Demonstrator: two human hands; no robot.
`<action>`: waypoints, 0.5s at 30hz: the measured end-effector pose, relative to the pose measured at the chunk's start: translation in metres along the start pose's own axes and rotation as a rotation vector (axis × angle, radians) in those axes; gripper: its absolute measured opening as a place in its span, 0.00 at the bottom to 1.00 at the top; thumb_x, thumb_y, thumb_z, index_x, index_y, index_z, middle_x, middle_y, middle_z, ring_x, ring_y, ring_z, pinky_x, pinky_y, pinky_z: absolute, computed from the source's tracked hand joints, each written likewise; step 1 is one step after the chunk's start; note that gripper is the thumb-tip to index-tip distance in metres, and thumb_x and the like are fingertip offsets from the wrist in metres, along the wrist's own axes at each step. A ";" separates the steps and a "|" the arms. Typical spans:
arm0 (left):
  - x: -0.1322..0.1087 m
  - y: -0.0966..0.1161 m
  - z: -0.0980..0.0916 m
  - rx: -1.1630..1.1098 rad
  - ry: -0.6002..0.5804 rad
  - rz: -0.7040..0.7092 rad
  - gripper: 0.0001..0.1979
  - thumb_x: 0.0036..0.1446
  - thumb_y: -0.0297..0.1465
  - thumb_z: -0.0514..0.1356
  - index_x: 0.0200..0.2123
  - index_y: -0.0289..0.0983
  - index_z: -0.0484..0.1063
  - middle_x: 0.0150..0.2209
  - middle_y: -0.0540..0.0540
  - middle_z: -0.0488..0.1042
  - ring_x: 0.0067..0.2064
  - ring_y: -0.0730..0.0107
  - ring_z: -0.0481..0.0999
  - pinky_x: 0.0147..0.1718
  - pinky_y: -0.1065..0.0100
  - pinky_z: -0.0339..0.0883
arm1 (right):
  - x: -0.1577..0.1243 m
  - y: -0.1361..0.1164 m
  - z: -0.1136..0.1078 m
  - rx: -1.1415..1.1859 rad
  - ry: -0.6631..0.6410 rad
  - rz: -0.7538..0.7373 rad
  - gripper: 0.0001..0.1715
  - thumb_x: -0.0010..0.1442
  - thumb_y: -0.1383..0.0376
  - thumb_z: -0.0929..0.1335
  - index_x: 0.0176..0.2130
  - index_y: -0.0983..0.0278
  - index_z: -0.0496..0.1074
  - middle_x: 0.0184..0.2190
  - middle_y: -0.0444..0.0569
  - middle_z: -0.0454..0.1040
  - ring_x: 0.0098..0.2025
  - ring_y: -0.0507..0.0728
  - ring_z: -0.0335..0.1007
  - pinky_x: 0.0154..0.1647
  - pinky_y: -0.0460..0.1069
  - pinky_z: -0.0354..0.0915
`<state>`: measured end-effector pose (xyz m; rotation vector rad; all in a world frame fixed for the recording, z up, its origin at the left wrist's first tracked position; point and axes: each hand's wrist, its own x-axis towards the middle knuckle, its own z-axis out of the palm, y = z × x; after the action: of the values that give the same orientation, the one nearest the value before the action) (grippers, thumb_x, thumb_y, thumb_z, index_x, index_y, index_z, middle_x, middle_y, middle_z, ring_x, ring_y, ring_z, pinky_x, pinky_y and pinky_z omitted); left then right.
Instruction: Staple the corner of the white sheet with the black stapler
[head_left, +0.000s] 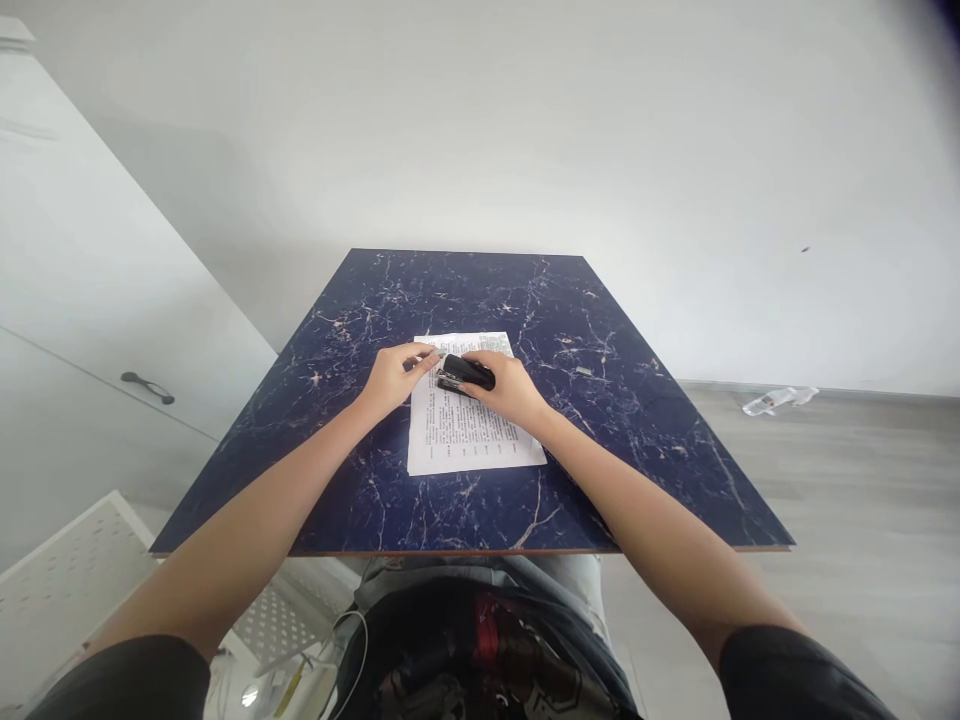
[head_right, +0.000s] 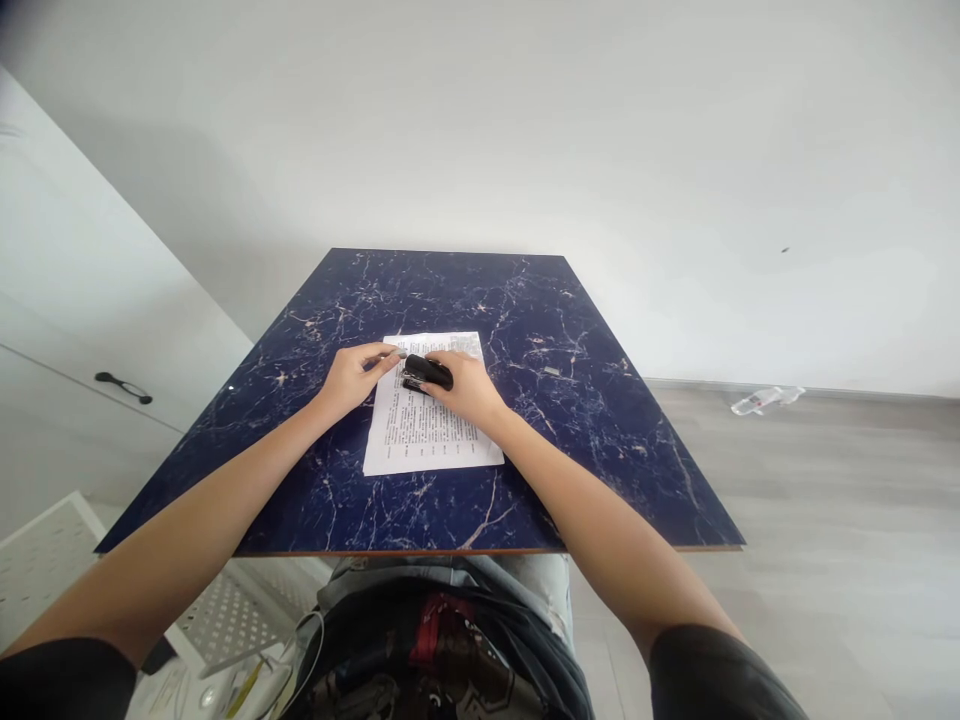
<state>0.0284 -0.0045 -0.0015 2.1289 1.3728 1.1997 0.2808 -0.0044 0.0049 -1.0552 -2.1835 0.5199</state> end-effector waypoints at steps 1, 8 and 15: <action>0.000 0.001 0.000 -0.003 0.002 0.003 0.21 0.67 0.49 0.62 0.46 0.40 0.84 0.46 0.41 0.86 0.42 0.57 0.84 0.47 0.57 0.77 | 0.000 -0.001 0.000 0.007 0.005 -0.010 0.22 0.63 0.64 0.74 0.56 0.58 0.78 0.51 0.51 0.83 0.51 0.63 0.80 0.55 0.59 0.73; 0.001 -0.009 -0.001 0.013 -0.054 0.047 0.18 0.67 0.47 0.63 0.44 0.40 0.84 0.42 0.42 0.86 0.40 0.58 0.84 0.43 0.59 0.78 | -0.001 -0.004 0.000 0.052 0.020 0.006 0.18 0.64 0.66 0.74 0.53 0.59 0.78 0.46 0.50 0.84 0.46 0.62 0.81 0.50 0.57 0.74; 0.005 -0.016 0.004 0.084 -0.166 0.049 0.14 0.67 0.39 0.62 0.47 0.39 0.84 0.40 0.41 0.85 0.35 0.61 0.81 0.38 0.60 0.75 | -0.001 0.001 0.002 0.046 0.010 -0.001 0.19 0.64 0.65 0.74 0.55 0.59 0.78 0.48 0.51 0.84 0.47 0.62 0.81 0.50 0.58 0.74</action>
<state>0.0226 0.0079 -0.0122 2.2758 1.3270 0.9731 0.2807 -0.0051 0.0028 -1.0307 -2.1534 0.5609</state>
